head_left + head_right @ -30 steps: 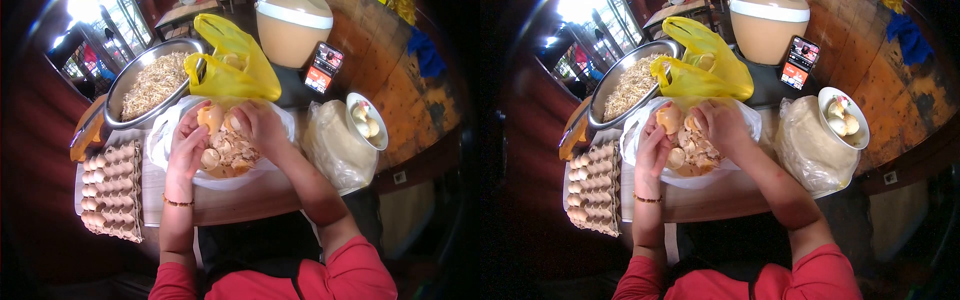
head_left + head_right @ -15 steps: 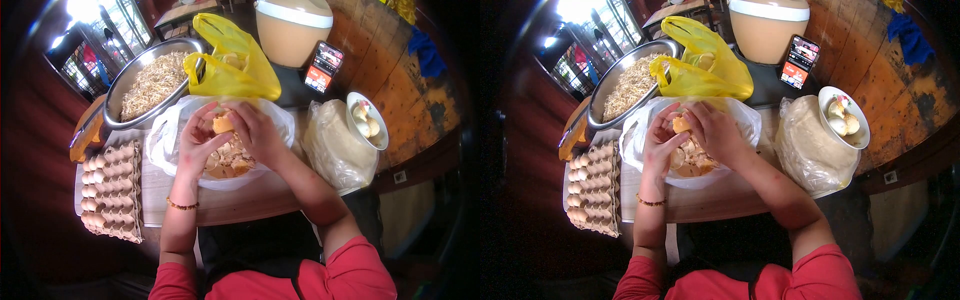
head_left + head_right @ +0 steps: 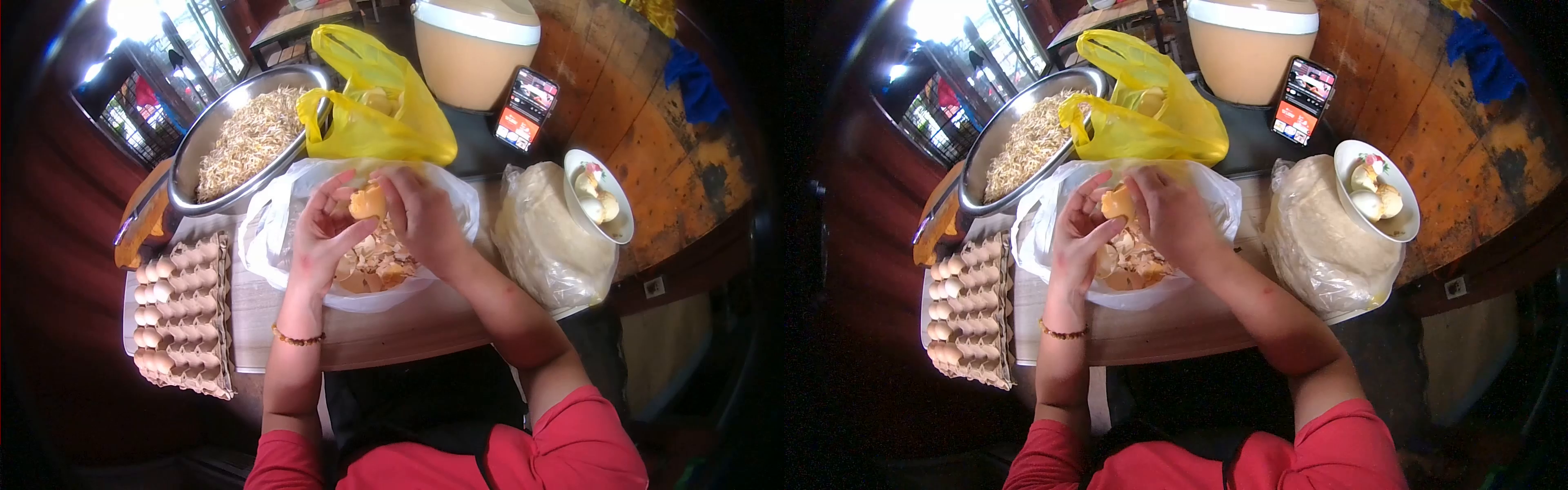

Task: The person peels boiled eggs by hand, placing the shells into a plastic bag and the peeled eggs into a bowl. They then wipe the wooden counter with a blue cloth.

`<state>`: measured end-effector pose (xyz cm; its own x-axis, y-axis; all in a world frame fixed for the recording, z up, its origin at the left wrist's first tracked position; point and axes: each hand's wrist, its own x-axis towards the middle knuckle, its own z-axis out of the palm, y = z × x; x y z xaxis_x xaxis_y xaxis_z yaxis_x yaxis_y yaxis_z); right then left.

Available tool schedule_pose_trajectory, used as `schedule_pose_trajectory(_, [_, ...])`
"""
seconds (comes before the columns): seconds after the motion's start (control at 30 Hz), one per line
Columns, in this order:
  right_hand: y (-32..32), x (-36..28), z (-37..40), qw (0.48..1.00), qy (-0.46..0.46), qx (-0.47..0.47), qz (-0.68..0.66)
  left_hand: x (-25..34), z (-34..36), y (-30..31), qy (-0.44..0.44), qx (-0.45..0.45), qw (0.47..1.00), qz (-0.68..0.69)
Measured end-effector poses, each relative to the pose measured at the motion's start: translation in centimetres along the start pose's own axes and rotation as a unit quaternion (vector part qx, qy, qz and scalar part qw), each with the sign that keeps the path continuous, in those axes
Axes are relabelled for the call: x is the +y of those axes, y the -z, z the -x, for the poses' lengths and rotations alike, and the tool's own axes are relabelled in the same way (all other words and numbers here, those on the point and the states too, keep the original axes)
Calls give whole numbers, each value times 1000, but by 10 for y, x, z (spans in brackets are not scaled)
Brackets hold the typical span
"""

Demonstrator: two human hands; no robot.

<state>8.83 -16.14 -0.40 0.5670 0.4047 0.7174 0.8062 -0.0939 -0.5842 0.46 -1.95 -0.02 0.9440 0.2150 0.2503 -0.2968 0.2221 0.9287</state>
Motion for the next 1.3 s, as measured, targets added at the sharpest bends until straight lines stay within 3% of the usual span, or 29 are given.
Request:
schedule_pose_trajectory(0.23, [-2,-6,4,998,23,-2,50,-2,-1,-1,-12,5,999,-44])
schedule_pose_trajectory(0.33, [3,-4,0,996,-2,50,70,1,0,0,-7,22,1000,-9])
schedule_pose_trajectory(0.57, [8,2,-4,997,7,7,76,5,0,0,2,34,997,69])
schedule_pose_trajectory(0.67, [4,-7,-2,1000,10,-10,16,2,0,1,-4,39,998,57])
schedule_pose_trajectory(0.73, [0,-14,1,999,-38,-33,-19,1,1,1,-8,40,998,38])
schedule_pose_trajectory(0.87, [-13,-8,6,996,-28,9,-87,-2,1,-2,-35,38,998,-35])
schedule_pose_trajectory(1.03, [-13,-11,5,972,-85,-20,-216,-3,0,2,-47,41,996,-61])
schedule_pose_trajectory(1.17, [-8,-11,3,972,-103,-26,-212,-1,0,0,-44,42,995,-75])
schedule_pose_trajectory(1.3, [-7,-7,2,989,-47,-12,-139,-2,0,-2,-46,39,997,-58])
